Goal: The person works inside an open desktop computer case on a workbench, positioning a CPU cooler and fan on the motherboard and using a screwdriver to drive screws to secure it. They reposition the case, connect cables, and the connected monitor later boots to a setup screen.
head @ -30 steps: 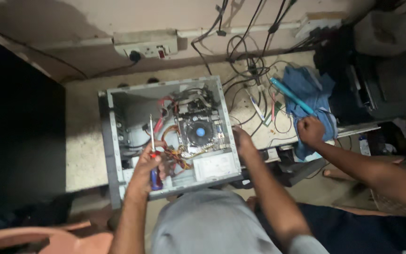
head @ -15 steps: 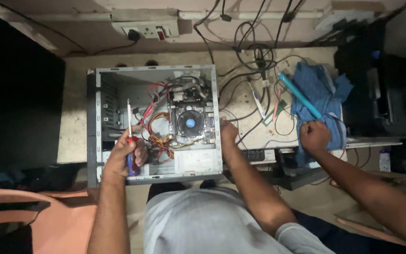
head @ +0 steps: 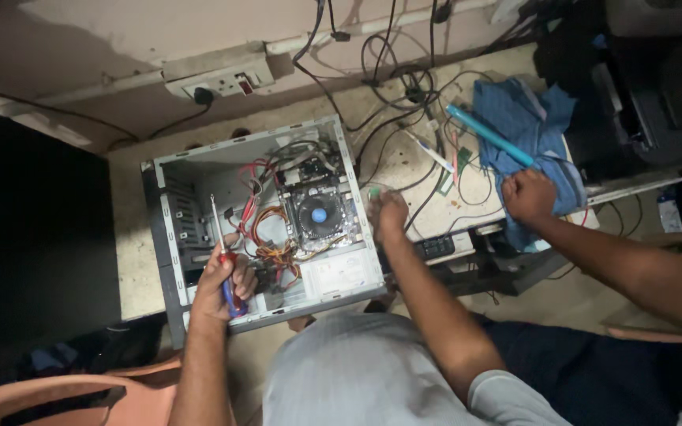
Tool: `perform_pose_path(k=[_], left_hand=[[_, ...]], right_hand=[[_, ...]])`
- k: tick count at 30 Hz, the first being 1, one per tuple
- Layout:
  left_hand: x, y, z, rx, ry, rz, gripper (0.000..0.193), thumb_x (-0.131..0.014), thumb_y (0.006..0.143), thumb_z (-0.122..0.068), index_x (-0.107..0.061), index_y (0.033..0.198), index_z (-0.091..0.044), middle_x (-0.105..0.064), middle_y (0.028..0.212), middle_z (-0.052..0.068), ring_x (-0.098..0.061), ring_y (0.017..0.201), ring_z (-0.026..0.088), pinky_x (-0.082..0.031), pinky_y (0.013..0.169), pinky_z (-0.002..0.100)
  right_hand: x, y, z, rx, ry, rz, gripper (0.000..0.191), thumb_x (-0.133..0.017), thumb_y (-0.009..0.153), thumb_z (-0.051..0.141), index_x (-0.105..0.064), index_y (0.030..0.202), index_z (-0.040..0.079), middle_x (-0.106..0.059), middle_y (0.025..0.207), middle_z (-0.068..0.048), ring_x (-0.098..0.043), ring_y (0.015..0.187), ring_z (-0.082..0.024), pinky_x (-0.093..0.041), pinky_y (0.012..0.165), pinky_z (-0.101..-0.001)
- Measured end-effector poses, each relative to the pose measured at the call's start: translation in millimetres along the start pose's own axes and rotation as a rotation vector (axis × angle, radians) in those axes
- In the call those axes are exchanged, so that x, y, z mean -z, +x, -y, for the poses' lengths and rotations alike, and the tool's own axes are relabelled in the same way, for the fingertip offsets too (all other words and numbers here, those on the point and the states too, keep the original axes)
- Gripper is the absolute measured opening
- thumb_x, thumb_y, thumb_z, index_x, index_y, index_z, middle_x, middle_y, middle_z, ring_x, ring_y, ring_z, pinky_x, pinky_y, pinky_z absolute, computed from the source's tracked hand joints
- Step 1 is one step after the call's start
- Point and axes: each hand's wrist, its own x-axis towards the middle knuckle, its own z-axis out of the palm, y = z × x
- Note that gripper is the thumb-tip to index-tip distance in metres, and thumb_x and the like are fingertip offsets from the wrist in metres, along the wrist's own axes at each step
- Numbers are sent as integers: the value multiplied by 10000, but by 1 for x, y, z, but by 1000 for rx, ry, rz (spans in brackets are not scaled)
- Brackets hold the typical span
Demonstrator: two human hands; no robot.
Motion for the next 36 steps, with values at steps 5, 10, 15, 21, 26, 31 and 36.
perform_pose_path(k=[5, 10, 15, 21, 26, 31, 36], left_hand=[[10, 1, 0, 22, -21, 57, 502, -720, 979, -158, -540, 1445, -113, -535, 731, 71, -513, 566, 179, -434, 497, 316], [12, 2, 0, 18, -14, 45, 502, -717, 979, -162, -542, 1447, -109, -535, 729, 67, -516, 571, 182, -435, 489, 312], [18, 1, 0, 20, -13, 54, 494, -718, 980, -169, -538, 1437, -122, -535, 733, 67, -518, 568, 179, -435, 489, 314], [24, -1, 6, -30, 29, 24, 500, -717, 975, -191, -532, 1433, -118, -531, 722, 69, -507, 561, 181, -428, 469, 312], [21, 0, 7, -52, 36, -6, 517, -713, 955, -214, -521, 1426, -125, -528, 686, 74, -506, 524, 190, -426, 437, 326], [24, -4, 9, -60, 58, -29, 498, -712, 967, -201, -521, 1416, -102, -526, 711, 73, -505, 541, 191, -418, 456, 319], [23, 1, 6, -42, 29, 3, 494, -706, 962, -183, -527, 1413, -91, -533, 704, 75, -507, 532, 190, -420, 449, 316]], right_hand=[[1, 0, -12, 157, 49, 136, 60, -595, 964, 28, -560, 916, 37, -632, 846, -74, -676, 711, -237, -578, 634, -373], [-3, 14, -11, -112, -192, 168, 192, -566, 1024, 202, -641, 961, 37, -658, 826, -93, -624, 670, -219, -535, 580, -366], [-29, 30, 0, -263, -53, 66, 180, -564, 1007, 212, -680, 961, 82, -658, 834, -99, -607, 690, -239, -526, 597, -421], [-37, 30, 4, 266, -949, -12, 165, -608, 963, 169, -719, 968, 46, -685, 886, -167, -658, 772, -308, -539, 655, -486], [-41, 28, 3, 262, -857, -97, 155, -578, 953, 133, -705, 983, 49, -675, 852, -151, -627, 708, -290, -506, 591, -461], [-36, 35, 3, 294, -575, -181, 159, -549, 943, 97, -691, 999, 51, -665, 819, -136, -597, 643, -272, -473, 528, -437], [-32, 46, 13, 272, -337, -116, 177, -520, 933, 61, -678, 1014, 54, -654, 785, -121, -566, 578, -254, -440, 464, -412]])
